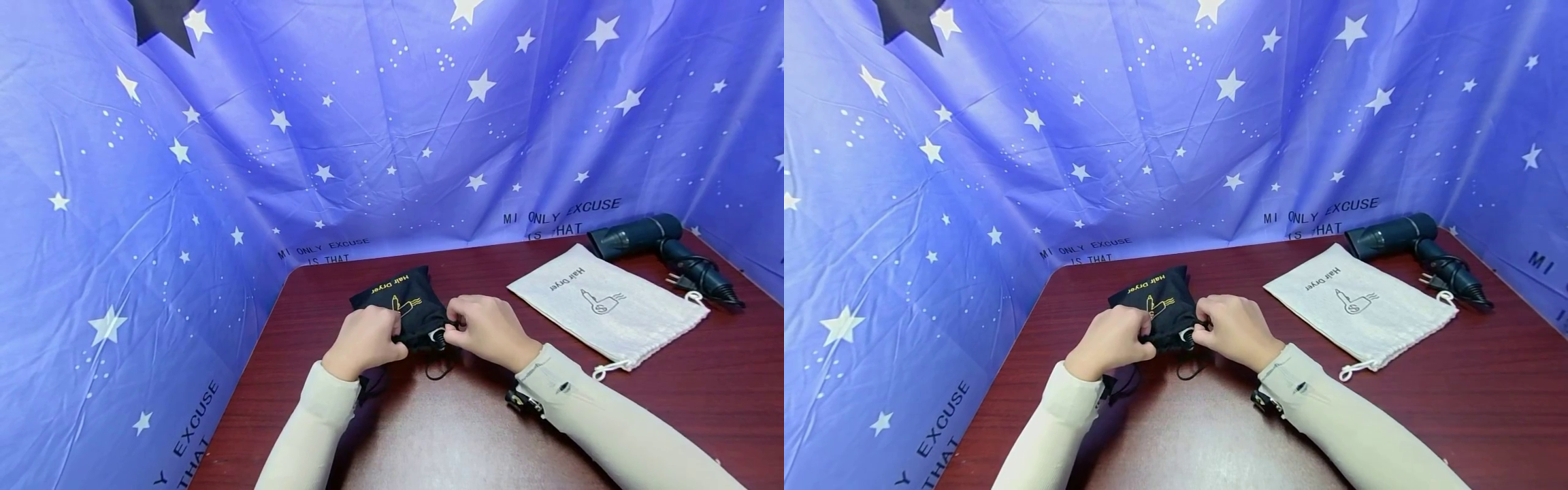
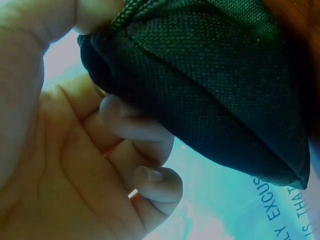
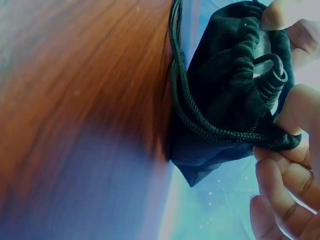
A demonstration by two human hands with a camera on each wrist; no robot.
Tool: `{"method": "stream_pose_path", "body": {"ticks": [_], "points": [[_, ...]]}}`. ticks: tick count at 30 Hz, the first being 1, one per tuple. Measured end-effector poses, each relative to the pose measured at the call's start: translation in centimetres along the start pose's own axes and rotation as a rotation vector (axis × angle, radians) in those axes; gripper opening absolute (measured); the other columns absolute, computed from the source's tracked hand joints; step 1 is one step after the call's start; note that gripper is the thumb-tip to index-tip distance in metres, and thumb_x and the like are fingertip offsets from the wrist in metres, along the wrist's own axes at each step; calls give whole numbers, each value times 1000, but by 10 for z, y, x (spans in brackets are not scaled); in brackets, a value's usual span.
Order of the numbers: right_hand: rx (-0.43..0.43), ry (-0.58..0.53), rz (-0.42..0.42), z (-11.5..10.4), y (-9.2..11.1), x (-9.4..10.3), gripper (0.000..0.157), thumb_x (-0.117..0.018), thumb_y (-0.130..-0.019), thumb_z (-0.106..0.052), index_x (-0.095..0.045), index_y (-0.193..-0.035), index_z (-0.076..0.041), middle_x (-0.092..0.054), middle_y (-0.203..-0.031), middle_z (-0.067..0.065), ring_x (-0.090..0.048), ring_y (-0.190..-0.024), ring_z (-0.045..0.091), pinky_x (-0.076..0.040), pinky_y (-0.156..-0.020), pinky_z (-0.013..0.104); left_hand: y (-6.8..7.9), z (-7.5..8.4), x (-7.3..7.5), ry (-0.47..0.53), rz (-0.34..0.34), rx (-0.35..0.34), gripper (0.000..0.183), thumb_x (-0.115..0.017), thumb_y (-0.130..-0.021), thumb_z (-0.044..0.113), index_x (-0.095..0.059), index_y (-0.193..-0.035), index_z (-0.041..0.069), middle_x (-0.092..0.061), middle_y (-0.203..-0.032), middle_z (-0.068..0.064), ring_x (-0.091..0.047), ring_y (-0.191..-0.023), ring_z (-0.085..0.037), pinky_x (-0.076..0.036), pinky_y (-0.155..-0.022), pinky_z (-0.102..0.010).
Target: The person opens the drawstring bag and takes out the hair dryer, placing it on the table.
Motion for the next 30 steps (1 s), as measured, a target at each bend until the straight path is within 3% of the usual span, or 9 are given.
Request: {"method": "stream_pose_path", "body": {"ticks": [8, 19, 30], "points": [[-3, 4, -1, 1, 0, 1, 22, -81, -67, -24, -59, -72, -25, -51, -64, -15, -44, -56, 3, -34, -49, 26, 1, -2, 1, 7, 8, 3, 35, -74, -70, 23, -40, -59, 24, -27, -58, 14, -29, -57, -7, -24, -47, -29], [-11, 4, -5, 2, -1, 3, 20, -79, -69, -23, -59, -72, -26, -54, -65, -12, -45, -57, 2, -34, -48, 26, 1, -4, 2, 20, 2, 14, 30, -75, -71, 22, -47, -63, 23, -38, -58, 13, -40, -57, -7, -31, -47, -27], [-19, -37, -15, 5, -1, 2, 20, -79, -69, -19, -60, -74, -25, -56, -68, -15, -49, -58, -1, -38, -51, 24, 1, -6, 1, 12, -8, 24, 31, -75, -71, 22, -45, -63, 24, -34, -59, 13, -36, -57, -7, -29, -47, -28]]}}
Point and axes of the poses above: each hand's wrist, its own y-axis away from the middle knuckle, its own x-axis out of the back of the hand, z = x × y, the point moved 3 cm from there along -y, towards the middle knuckle
